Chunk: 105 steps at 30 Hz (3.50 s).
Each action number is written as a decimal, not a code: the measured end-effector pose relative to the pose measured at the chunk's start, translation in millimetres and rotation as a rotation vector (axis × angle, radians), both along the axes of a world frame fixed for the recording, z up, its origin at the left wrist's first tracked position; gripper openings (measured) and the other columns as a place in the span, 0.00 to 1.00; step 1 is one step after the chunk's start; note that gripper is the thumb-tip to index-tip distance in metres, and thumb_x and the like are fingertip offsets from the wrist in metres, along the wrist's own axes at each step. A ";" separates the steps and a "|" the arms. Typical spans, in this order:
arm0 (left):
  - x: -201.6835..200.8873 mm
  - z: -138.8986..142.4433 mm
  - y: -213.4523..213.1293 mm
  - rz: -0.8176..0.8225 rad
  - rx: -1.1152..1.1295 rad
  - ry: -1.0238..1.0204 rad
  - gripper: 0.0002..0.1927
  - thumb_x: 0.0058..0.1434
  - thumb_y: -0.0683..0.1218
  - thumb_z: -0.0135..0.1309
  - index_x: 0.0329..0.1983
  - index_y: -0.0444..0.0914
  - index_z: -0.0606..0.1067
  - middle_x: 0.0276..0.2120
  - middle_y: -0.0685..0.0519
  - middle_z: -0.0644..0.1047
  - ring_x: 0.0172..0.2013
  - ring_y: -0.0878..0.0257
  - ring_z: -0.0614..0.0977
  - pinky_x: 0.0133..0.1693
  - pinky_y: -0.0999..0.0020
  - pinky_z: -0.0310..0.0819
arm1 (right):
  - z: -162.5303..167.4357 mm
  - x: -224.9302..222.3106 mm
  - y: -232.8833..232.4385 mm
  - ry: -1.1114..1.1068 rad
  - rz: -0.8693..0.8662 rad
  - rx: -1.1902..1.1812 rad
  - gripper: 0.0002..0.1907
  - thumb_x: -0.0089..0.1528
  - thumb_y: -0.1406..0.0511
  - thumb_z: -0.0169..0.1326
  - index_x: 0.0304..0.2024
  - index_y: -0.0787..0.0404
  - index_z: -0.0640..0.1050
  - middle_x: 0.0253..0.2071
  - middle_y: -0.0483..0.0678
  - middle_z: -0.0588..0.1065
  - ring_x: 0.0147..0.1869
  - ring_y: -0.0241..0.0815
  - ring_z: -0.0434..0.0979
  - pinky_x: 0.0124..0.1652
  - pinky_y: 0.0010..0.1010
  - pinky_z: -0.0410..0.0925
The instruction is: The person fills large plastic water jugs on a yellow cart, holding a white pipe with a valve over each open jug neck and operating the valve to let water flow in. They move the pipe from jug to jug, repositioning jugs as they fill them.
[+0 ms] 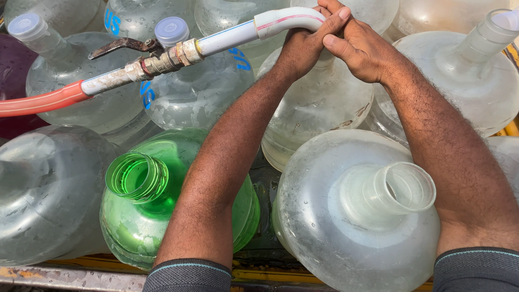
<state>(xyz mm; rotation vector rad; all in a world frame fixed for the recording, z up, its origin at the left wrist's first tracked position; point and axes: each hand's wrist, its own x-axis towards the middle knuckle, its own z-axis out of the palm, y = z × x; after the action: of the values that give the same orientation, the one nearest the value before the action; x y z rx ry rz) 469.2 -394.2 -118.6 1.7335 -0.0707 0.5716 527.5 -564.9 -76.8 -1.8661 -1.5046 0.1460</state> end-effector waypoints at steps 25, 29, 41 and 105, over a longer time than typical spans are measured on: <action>0.5 -1.6 1.6 0.003 0.015 0.009 0.25 0.62 0.67 0.56 0.36 0.41 0.76 0.33 0.55 0.80 0.38 0.66 0.83 0.42 0.65 0.82 | -2.6 2.9 0.9 -0.002 -0.030 -0.016 0.51 0.63 0.32 0.34 0.81 0.49 0.52 0.72 0.61 0.67 0.75 0.59 0.68 0.67 0.54 0.65; 1.5 -1.8 1.7 0.011 0.023 0.013 0.26 0.62 0.68 0.56 0.36 0.40 0.76 0.33 0.55 0.80 0.39 0.66 0.83 0.43 0.65 0.83 | -1.7 2.8 0.9 -0.007 -0.018 -0.013 0.51 0.64 0.32 0.35 0.81 0.50 0.51 0.73 0.61 0.67 0.75 0.60 0.68 0.68 0.54 0.64; -0.6 -0.5 0.3 0.020 0.024 0.021 0.27 0.61 0.68 0.56 0.37 0.40 0.78 0.33 0.54 0.81 0.39 0.65 0.84 0.42 0.64 0.83 | -0.7 0.8 0.8 -0.004 -0.021 -0.016 0.51 0.64 0.31 0.33 0.80 0.50 0.52 0.72 0.61 0.67 0.75 0.59 0.68 0.67 0.54 0.65; -2.7 2.8 -0.4 0.011 0.037 0.047 0.30 0.60 0.70 0.55 0.39 0.39 0.78 0.33 0.52 0.81 0.39 0.64 0.85 0.43 0.64 0.85 | 1.4 -2.9 -0.5 -0.011 0.006 0.020 0.54 0.64 0.30 0.31 0.79 0.56 0.54 0.73 0.62 0.65 0.76 0.61 0.66 0.68 0.54 0.63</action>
<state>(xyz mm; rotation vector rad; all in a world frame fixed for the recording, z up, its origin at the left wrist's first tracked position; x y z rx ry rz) 466.5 -394.6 -115.8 1.7836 -0.0389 0.5397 524.6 -565.4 -75.4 -1.8502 -1.5141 0.1232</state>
